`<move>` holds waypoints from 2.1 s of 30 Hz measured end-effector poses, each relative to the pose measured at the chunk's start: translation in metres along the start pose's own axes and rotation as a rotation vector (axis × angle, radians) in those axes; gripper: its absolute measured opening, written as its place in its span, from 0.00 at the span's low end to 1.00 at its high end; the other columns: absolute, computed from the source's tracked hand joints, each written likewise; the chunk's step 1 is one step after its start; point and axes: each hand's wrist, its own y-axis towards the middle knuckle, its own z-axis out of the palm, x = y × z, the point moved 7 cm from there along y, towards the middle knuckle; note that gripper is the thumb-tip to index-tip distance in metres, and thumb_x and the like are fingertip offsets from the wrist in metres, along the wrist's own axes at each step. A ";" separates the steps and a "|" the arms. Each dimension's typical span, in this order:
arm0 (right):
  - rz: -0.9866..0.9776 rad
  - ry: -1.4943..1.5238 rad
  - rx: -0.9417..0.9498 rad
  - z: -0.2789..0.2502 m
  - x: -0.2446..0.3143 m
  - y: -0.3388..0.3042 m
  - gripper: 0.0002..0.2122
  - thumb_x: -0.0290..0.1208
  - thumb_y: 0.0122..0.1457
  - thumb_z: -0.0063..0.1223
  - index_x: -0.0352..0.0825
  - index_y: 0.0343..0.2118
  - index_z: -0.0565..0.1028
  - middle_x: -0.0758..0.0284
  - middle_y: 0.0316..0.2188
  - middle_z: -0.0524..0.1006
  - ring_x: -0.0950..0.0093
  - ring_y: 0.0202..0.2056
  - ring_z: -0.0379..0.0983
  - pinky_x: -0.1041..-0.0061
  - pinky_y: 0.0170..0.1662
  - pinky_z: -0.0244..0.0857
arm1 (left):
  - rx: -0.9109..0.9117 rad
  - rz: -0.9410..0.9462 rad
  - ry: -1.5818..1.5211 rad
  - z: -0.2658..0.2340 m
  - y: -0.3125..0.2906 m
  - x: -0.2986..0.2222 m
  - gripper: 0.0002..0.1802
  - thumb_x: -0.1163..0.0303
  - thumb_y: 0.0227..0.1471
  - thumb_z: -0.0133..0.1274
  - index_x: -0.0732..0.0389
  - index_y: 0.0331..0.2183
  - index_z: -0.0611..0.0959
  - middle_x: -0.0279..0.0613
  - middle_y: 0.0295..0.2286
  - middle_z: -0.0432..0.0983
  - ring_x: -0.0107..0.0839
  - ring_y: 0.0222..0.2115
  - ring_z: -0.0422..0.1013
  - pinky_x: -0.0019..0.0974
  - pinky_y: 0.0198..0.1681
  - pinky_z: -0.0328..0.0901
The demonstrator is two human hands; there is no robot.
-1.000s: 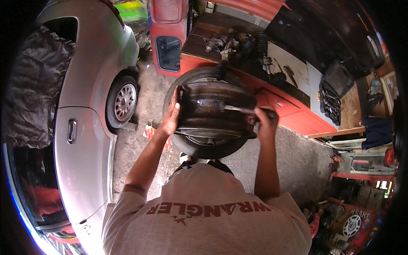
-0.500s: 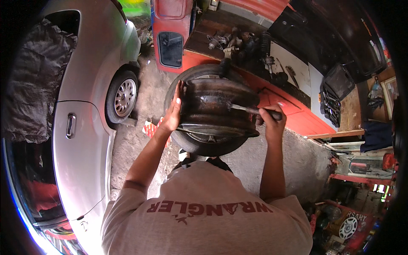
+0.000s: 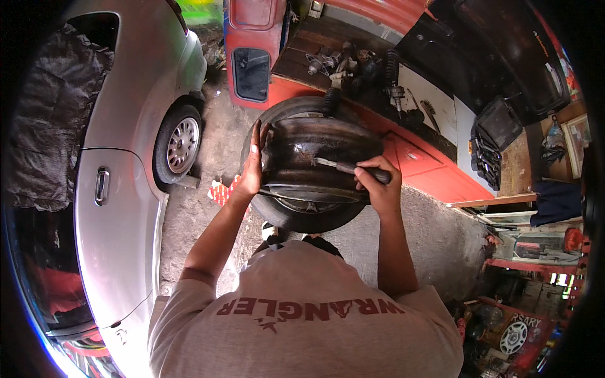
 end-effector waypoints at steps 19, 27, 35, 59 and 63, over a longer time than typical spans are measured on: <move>0.025 -0.063 -0.082 -0.037 0.005 0.001 0.03 0.22 0.51 0.61 0.30 0.28 0.78 0.70 0.23 0.74 0.83 0.23 0.71 0.84 0.25 0.62 | 0.021 0.028 0.009 -0.001 0.000 -0.001 0.46 0.38 0.62 0.23 0.63 0.66 0.40 0.58 0.65 0.39 0.45 0.67 0.37 0.43 0.68 0.32; 0.012 -0.083 -0.201 -0.053 0.012 -0.009 0.03 0.21 0.50 0.60 0.30 0.27 0.78 0.69 0.18 0.75 0.83 0.17 0.68 0.85 0.22 0.61 | 0.008 0.023 0.019 -0.002 -0.001 -0.005 0.45 0.38 0.62 0.23 0.64 0.66 0.42 0.58 0.65 0.41 0.45 0.67 0.38 0.43 0.68 0.32; 0.025 -0.025 -0.031 0.015 -0.005 -0.003 0.03 0.21 0.51 0.61 0.31 0.29 0.79 0.70 0.22 0.74 0.83 0.20 0.69 0.83 0.23 0.60 | 0.015 -0.028 0.033 0.005 -0.001 -0.011 0.49 0.32 0.58 0.22 0.60 0.66 0.41 0.54 0.66 0.40 0.45 0.66 0.40 0.47 0.67 0.34; -0.238 -0.193 0.075 0.014 0.024 0.011 0.05 0.23 0.49 0.61 0.30 0.29 0.79 0.64 0.26 0.80 0.76 0.32 0.78 0.77 0.40 0.67 | -0.079 -0.030 0.098 -0.010 -0.001 0.001 0.49 0.29 0.57 0.22 0.55 0.67 0.46 0.55 0.63 0.50 0.46 0.66 0.43 0.51 0.67 0.31; -0.101 -0.124 -0.003 -0.026 0.006 0.005 0.05 0.22 0.49 0.61 0.29 0.29 0.79 0.65 0.25 0.80 0.78 0.32 0.77 0.78 0.39 0.66 | -0.123 -0.102 0.110 -0.009 -0.006 0.002 0.48 0.29 0.57 0.21 0.53 0.67 0.46 0.55 0.64 0.49 0.45 0.66 0.43 0.50 0.67 0.31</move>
